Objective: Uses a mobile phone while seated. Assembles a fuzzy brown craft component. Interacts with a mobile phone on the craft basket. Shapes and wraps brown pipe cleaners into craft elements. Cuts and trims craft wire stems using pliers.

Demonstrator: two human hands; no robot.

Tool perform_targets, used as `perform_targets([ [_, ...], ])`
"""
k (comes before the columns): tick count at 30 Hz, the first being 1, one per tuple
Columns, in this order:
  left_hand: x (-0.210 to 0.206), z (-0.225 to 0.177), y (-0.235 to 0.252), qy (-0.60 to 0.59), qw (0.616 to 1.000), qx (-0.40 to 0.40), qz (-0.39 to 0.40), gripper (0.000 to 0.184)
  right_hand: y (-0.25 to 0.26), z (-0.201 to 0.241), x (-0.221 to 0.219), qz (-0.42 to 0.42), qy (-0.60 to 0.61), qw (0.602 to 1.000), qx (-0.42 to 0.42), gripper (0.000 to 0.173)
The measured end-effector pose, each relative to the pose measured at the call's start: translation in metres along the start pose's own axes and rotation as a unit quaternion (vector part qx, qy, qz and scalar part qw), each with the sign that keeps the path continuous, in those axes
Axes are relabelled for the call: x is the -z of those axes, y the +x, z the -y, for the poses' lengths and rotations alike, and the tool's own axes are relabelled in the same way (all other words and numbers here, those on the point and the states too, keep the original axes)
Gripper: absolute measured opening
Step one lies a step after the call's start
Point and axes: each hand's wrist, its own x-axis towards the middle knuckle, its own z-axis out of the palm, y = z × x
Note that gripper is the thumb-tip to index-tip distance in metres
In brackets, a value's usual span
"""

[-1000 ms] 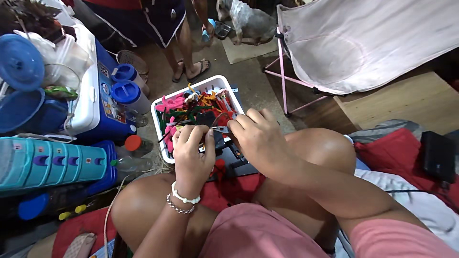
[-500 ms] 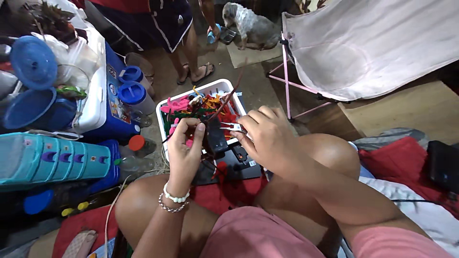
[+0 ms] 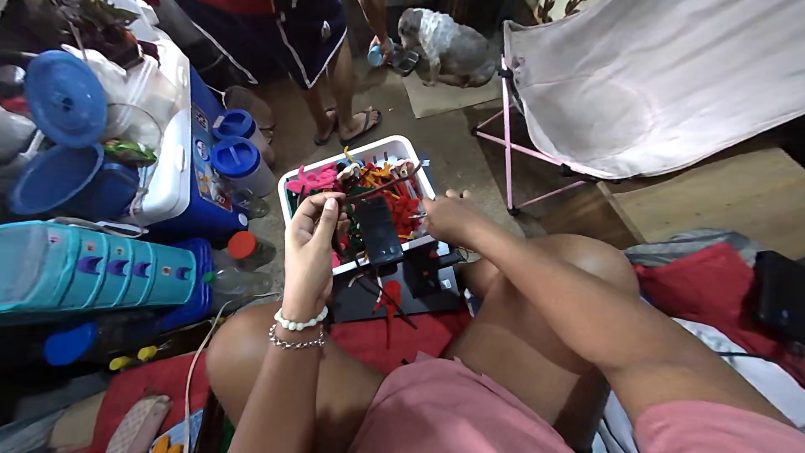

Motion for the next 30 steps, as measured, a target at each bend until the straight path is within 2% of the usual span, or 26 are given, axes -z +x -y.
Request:
perform_targets([
  [2, 0.000, -0.002, 0.000, -0.030, 0.999, 0.015, -0.007, 0.019, 0.017, -0.003, -0.009, -0.017, 0.011, 1.000, -0.006, 0.035],
  [5, 0.001, -0.003, 0.000, -0.055, 0.998, 0.019, -0.021, 0.018, 0.042, 0.005, -0.018, 0.005, 0.042, 0.997, -0.058, 0.043],
  [10, 0.006, -0.004, 0.000, -0.076, 0.997, 0.001, -0.023, 0.017, 0.065, 0.008, -0.050, -0.052, 0.095, 0.992, -0.071, 0.043],
  [15, 0.006, -0.005, -0.002, -0.067, 0.998, -0.005, 0.000, 0.015, 0.072, 0.003, -0.064, -0.058, 0.048, 0.996, -0.052, 0.043],
  [18, 0.004, -0.008, -0.004, -0.059, 0.998, -0.002, 0.008, 0.015, 0.064, 0.006, -0.049, -0.052, 0.065, 0.996, -0.037, 0.042],
  [21, 0.001, -0.007, -0.007, -0.053, 0.998, -0.004, 0.013, 0.017, 0.043, 0.014, -0.023, -0.092, 0.111, 0.988, 0.058, 0.037],
  [23, -0.001, -0.007, -0.008, -0.057, 0.998, -0.003, 0.022, 0.016, 0.025, 0.018, -0.012, -0.157, 0.226, 0.944, 0.181, 0.031],
  [25, -0.004, -0.008, -0.011, -0.064, 0.997, 0.015, 0.036, 0.017, 0.002, 0.025, -0.001, -0.187, 0.362, 0.868, 0.283, 0.026],
  [27, -0.008, -0.007, -0.013, -0.081, 0.994, 0.040, 0.055, 0.016, -0.020, 0.029, 0.005, -0.217, 0.442, 0.792, 0.360, 0.026],
  [28, -0.011, -0.005, -0.014, -0.094, 0.992, 0.051, 0.068, 0.017, -0.029, 0.030, 0.008, -0.237, 0.457, 0.770, 0.377, 0.024],
  [30, -0.015, -0.003, -0.016, -0.121, 0.986, 0.071, 0.091, 0.017, -0.039, 0.030, 0.010, -0.271, 0.452, 0.755, 0.390, 0.020],
])
